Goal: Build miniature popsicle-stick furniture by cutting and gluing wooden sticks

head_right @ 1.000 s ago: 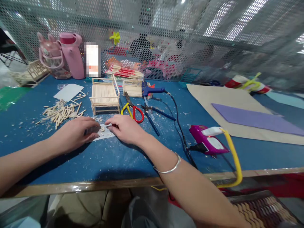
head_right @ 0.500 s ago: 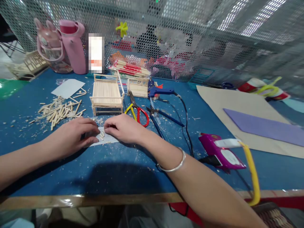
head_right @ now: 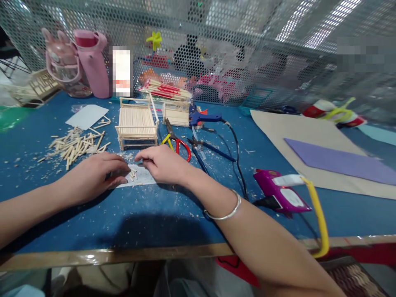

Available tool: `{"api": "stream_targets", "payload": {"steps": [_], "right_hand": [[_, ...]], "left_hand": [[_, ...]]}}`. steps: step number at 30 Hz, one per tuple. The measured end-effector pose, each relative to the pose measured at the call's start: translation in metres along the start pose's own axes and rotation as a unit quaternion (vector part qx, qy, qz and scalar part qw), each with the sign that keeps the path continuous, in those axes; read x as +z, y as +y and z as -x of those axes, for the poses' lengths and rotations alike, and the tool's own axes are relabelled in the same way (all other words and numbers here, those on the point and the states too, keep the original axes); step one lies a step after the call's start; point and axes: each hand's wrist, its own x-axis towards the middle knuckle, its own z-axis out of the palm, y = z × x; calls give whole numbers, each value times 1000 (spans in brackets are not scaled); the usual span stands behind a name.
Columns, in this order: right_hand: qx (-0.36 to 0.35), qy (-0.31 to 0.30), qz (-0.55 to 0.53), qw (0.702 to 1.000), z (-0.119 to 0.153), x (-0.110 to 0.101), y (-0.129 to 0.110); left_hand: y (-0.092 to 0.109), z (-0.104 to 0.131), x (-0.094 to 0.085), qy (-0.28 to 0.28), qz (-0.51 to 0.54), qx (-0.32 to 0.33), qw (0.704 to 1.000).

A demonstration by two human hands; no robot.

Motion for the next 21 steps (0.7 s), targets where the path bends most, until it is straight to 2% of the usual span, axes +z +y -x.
{"api": "stream_targets", "payload": {"steps": [3, 4, 6, 8, 10, 12, 15, 17, 21], "right_hand": [[61, 92, 48, 993, 2, -22, 2], [93, 106, 69, 988, 3, -30, 3], [152, 87, 106, 979, 5, -42, 5], [173, 47, 123, 976, 7, -42, 4], [140, 17, 110, 984, 8, -30, -2], [79, -16, 77, 994, 9, -13, -11], [2, -39, 46, 998, 8, 9, -20], [-18, -45, 42, 998, 7, 16, -21], [-11, -58, 43, 997, 3, 20, -15]], "left_hand": [[1, 0, 0, 3, 0, 8, 1000], [1, 1, 0, 3, -1, 12, 1000], [1, 1, -1, -1, -1, 15, 1000], [1, 1, -1, -4, 1, 12, 1000], [1, 1, 0, -2, 1, 8, 1000], [1, 1, 0, 4, 5, 7, 1000], [0, 0, 1, 13, 18, 0, 1000], [0, 0, 2, 14, 24, -7, 1000], [0, 0, 4, 12, 22, -10, 1000]]}}
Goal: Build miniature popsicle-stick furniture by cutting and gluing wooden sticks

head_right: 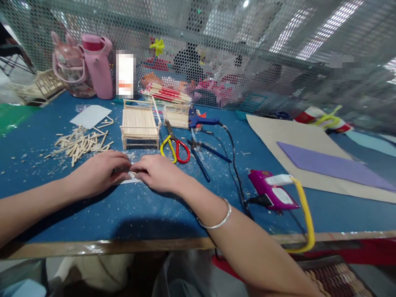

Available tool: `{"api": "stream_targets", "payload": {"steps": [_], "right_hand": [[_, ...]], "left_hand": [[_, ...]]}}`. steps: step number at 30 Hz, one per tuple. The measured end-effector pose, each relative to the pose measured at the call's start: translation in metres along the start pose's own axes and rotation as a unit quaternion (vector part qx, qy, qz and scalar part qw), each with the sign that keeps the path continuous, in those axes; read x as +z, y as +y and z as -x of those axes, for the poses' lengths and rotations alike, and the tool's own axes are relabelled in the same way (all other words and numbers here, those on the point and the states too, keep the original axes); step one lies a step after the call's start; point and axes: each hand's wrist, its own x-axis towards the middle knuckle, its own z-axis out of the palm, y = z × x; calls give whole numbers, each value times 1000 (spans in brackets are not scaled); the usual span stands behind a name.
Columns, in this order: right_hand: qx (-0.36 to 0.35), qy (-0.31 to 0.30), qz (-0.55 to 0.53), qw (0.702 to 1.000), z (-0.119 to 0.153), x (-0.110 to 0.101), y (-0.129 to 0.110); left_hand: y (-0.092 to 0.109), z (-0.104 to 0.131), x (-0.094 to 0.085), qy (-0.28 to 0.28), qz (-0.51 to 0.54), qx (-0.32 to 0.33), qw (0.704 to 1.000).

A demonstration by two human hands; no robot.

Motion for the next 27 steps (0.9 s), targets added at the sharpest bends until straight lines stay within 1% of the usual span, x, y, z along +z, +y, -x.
{"api": "stream_targets", "payload": {"steps": [3, 6, 8, 9, 11, 13, 16, 18, 23, 27], "right_hand": [[-6, 19, -8, 1000, -2, 1, 2], [-20, 80, -29, 996, 1, -2, 3], [-11, 122, -42, 992, 6, -8, 4], [2, 130, -46, 990, 9, -11, 5], [36, 113, -46, 992, 14, -16, 10], [69, 70, -42, 994, 18, -18, 16], [88, 26, -32, 995, 19, -17, 24], [77, 20, -16, 997, 19, -17, 26], [20, 22, 44, 999, 21, -17, 26], [1, 31, 75, 997, 20, -13, 25]], "left_hand": [[1, 0, 0, 4, -8, -7, 1000], [1, 0, -1, 10, -9, -10, 1000], [2, 1, -1, 9, -8, -6, 1000], [2, 1, -1, 9, -8, -4, 1000], [3, 1, -1, 11, -5, -2, 1000], [5, 1, -1, 9, 10, -7, 1000], [5, 0, -1, -7, 32, -14, 999], [5, 0, -1, -10, 28, -7, 1000], [5, 3, 2, 7, -11, 14, 1000], [8, 3, 1, -29, -33, -3, 999]]}}
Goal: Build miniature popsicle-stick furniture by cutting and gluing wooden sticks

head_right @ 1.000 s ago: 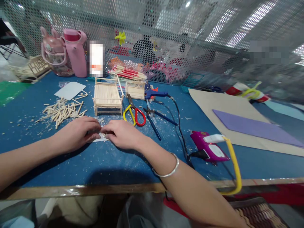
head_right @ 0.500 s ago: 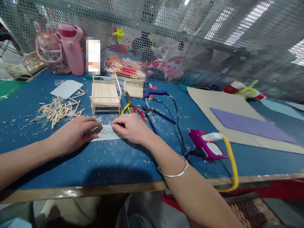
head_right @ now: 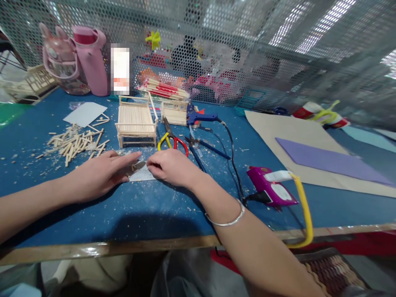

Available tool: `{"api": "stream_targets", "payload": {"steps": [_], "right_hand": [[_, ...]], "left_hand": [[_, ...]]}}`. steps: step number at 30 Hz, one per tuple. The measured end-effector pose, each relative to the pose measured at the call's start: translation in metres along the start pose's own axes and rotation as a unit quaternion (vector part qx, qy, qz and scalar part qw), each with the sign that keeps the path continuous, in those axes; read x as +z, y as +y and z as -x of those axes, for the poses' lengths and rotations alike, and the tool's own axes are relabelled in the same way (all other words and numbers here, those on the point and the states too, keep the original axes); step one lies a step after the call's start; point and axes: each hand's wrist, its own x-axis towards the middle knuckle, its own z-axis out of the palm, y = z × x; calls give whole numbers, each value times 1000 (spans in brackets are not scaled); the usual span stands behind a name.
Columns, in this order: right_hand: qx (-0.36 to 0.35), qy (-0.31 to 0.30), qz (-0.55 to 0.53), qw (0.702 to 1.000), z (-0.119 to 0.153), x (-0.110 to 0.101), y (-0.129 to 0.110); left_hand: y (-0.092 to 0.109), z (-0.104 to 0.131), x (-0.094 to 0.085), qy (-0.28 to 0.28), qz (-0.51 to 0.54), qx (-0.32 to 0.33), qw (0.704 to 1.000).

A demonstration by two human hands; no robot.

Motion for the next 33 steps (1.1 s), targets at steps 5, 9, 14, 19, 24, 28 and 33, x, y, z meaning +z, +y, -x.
{"api": "stream_targets", "payload": {"steps": [5, 9, 14, 19, 24, 28, 33], "right_hand": [[-11, 53, 24, 998, -5, 11, -1], [-38, 80, 82, 993, -6, 15, -4], [-23, 109, 125, 986, -4, 15, -10], [-14, 106, 113, 988, -4, 16, -12], [-8, 109, 107, 988, -5, 18, -12], [-3, 105, 103, 989, -6, 19, -13], [5, 111, 110, 988, -7, 18, -12]], "left_hand": [[2, -4, -5, -34, -3, -26, 999], [2, -5, -7, -41, 8, -32, 999], [2, -6, -5, -37, 6, -22, 999], [2, -7, -4, -38, 2, -8, 999], [3, -7, -6, -42, -7, -16, 999], [3, -7, -6, -43, -13, -19, 999], [3, -7, -6, -45, -10, -19, 999]]}}
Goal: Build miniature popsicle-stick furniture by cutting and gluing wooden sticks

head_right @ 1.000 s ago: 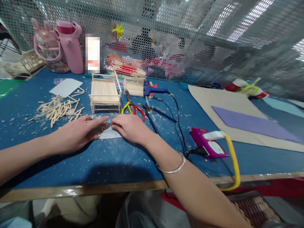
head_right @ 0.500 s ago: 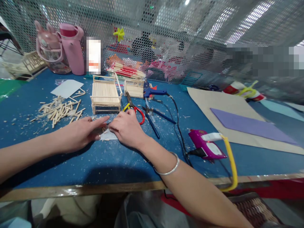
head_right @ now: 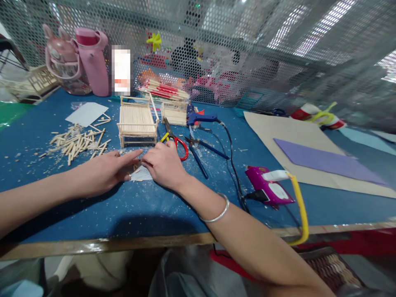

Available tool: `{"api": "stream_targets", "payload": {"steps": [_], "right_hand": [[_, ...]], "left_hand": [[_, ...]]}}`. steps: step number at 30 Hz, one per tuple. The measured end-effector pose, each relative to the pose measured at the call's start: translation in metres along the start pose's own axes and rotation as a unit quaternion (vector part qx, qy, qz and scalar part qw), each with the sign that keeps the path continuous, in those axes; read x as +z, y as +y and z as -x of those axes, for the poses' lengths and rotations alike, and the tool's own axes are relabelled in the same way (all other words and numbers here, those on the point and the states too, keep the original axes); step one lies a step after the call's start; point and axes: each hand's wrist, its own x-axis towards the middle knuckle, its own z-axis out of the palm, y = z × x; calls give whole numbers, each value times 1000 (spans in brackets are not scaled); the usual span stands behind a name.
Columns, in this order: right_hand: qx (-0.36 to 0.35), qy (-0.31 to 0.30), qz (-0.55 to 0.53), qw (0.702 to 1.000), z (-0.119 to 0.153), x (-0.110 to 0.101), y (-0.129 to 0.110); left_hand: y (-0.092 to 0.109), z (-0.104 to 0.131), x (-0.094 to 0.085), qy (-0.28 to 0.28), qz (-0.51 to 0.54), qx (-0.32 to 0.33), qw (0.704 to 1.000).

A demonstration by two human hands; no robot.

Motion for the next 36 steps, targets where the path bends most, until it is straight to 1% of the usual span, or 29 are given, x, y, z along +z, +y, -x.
{"api": "stream_targets", "payload": {"steps": [3, 8, 12, 16, 19, 21, 23, 25, 29, 33, 36], "right_hand": [[-8, -15, -16, 1000, 0, 0, 1], [10, -9, -17, 1000, 0, 0, 1], [-6, -27, -18, 999, -1, -2, 2], [-7, -19, -10, 1000, -3, 0, 2], [-20, -29, -19, 999, -4, 1, 3], [-19, -22, -25, 999, -4, 2, 4], [-18, -11, -30, 999, -4, 2, 5], [-21, -13, -33, 999, -4, 2, 6], [-19, -18, -35, 999, -4, 1, 7], [-27, -3, -31, 999, -6, 2, 7], [-37, -10, -36, 999, -6, 1, 8]], "left_hand": [[0, 0, 0, -1, 5, -1, 1000], [-1, 0, 0, -1, 9, -11, 1000], [-2, 0, 1, 0, 16, 7, 1000], [-2, 0, 1, -6, 5, -9, 1000], [-1, 0, 0, -3, 8, 0, 1000], [-1, 0, 0, -1, 8, 3, 1000], [-1, 0, 0, -5, -2, -11, 1000], [-1, 0, 0, -10, -7, -17, 1000], [-2, -1, 0, -11, 7, 6, 1000], [-1, -1, -1, -25, -9, -33, 999], [-1, -1, -1, -23, 5, -7, 1000]]}}
